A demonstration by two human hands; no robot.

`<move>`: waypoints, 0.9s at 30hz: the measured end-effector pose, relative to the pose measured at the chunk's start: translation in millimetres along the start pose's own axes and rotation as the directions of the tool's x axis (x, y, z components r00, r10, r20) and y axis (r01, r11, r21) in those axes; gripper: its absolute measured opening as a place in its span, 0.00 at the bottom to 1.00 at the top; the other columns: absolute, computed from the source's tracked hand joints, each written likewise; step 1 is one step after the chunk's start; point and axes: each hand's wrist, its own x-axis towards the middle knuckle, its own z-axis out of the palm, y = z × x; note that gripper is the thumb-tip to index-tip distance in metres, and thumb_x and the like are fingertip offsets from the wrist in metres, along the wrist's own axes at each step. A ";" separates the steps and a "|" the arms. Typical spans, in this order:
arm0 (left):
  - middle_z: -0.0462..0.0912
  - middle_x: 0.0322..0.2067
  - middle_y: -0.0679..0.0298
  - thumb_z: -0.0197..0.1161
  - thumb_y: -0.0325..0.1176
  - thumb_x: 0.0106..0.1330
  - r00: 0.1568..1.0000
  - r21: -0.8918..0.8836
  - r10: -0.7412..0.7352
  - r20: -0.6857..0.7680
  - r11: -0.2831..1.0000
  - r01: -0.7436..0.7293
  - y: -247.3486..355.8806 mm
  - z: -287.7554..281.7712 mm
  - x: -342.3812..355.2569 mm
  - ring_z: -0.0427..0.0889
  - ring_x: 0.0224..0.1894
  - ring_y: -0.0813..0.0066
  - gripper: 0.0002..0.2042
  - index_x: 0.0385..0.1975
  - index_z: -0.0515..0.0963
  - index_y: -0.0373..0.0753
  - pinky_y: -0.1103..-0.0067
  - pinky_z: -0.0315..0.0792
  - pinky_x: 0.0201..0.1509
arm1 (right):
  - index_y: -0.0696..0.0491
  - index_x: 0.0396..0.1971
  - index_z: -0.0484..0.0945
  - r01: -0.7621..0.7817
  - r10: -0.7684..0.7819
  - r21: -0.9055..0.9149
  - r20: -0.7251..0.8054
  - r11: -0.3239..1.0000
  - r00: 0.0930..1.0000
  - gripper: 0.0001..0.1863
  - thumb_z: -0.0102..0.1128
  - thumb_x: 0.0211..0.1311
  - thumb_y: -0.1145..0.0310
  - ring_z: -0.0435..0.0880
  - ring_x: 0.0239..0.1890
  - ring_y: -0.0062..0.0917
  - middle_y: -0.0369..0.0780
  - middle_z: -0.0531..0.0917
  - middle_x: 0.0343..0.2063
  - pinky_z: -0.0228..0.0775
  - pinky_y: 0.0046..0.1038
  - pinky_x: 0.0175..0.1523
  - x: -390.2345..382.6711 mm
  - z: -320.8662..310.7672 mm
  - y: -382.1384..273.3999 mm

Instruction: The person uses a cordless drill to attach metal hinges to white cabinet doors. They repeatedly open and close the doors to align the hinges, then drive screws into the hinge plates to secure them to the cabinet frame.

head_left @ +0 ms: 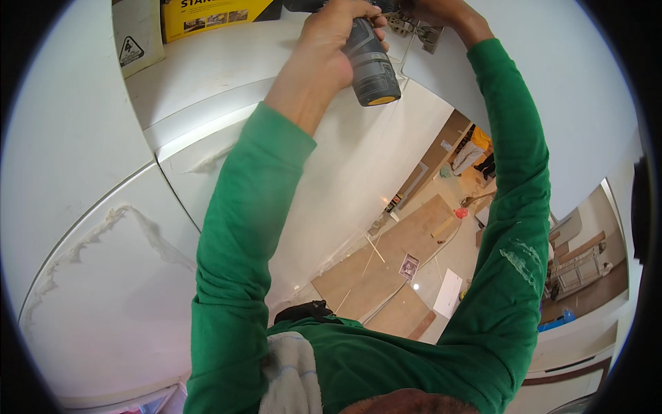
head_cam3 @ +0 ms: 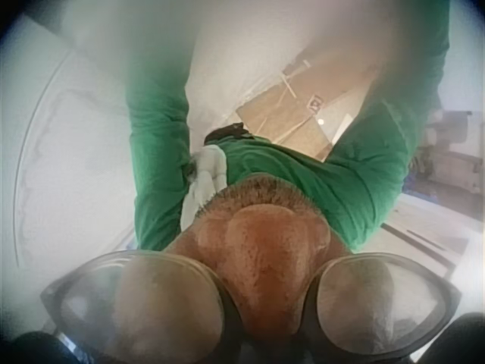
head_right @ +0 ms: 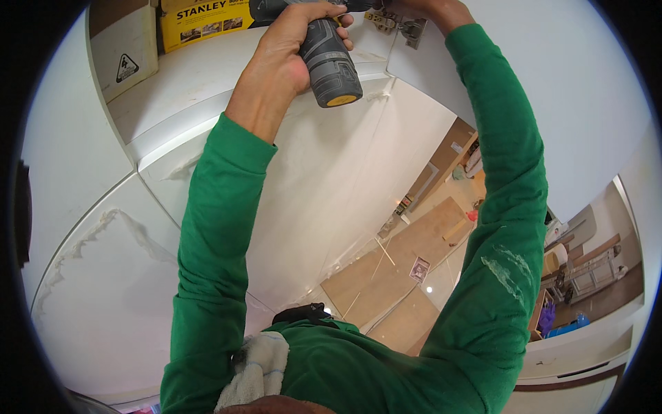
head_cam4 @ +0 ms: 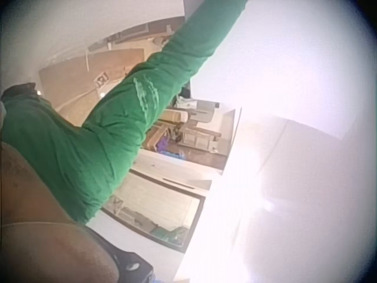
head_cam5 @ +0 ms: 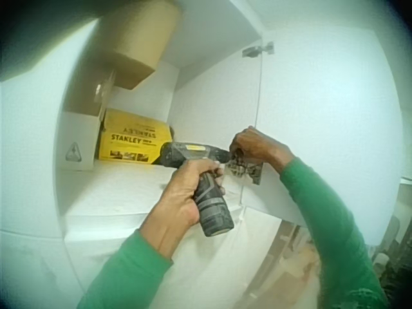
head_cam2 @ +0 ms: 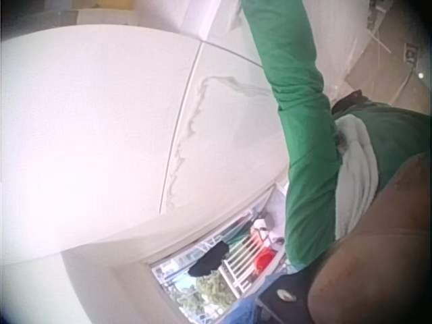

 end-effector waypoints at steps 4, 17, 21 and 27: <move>0.84 0.28 0.58 0.67 0.24 0.65 1.000 0.012 -0.010 -0.018 1.000 0.010 1.6 1.7 -1.8 0.83 0.23 0.68 0.07 0.39 0.78 0.34 0.72 0.83 0.27 | 0.51 0.39 0.93 -0.067 0.063 0.031 0.100 0.997 0.993 0.11 0.64 0.62 0.71 0.91 0.42 0.42 0.45 0.92 0.39 0.82 0.41 0.51 1.5 -2.2 -1.0; 0.82 0.26 0.58 0.66 0.25 0.66 0.999 0.020 -0.045 -0.022 0.999 0.045 1.0 -1.1 3.9 0.81 0.21 0.67 0.04 0.36 0.77 0.34 0.70 0.82 0.26 | 0.53 0.40 0.92 -0.133 0.121 0.095 0.124 0.987 0.985 0.11 0.65 0.60 0.76 0.92 0.42 0.43 0.47 0.92 0.38 0.84 0.40 0.50 1.8 -13.5 -13.2; 0.81 0.25 0.58 0.65 0.24 0.66 0.997 0.048 -0.074 -0.002 0.996 0.074 0.6 -2.9 3.9 0.80 0.20 0.67 0.04 0.35 0.77 0.35 0.71 0.81 0.25 | 0.54 0.39 0.92 -0.127 0.117 0.063 0.136 0.990 0.984 0.11 0.64 0.59 0.77 0.91 0.42 0.44 0.48 0.92 0.38 0.83 0.40 0.50 0.0 -12.7 -13.0; 0.81 0.24 0.59 0.65 0.23 0.65 0.997 0.059 -0.062 0.040 0.996 0.059 4.1 -3.2 10.2 0.79 0.20 0.67 0.04 0.36 0.77 0.35 0.70 0.81 0.25 | 0.53 0.39 0.92 -0.090 0.079 0.064 0.160 0.994 0.984 0.12 0.65 0.58 0.77 0.91 0.41 0.43 0.47 0.92 0.37 0.83 0.39 0.50 1.0 -13.8 -12.5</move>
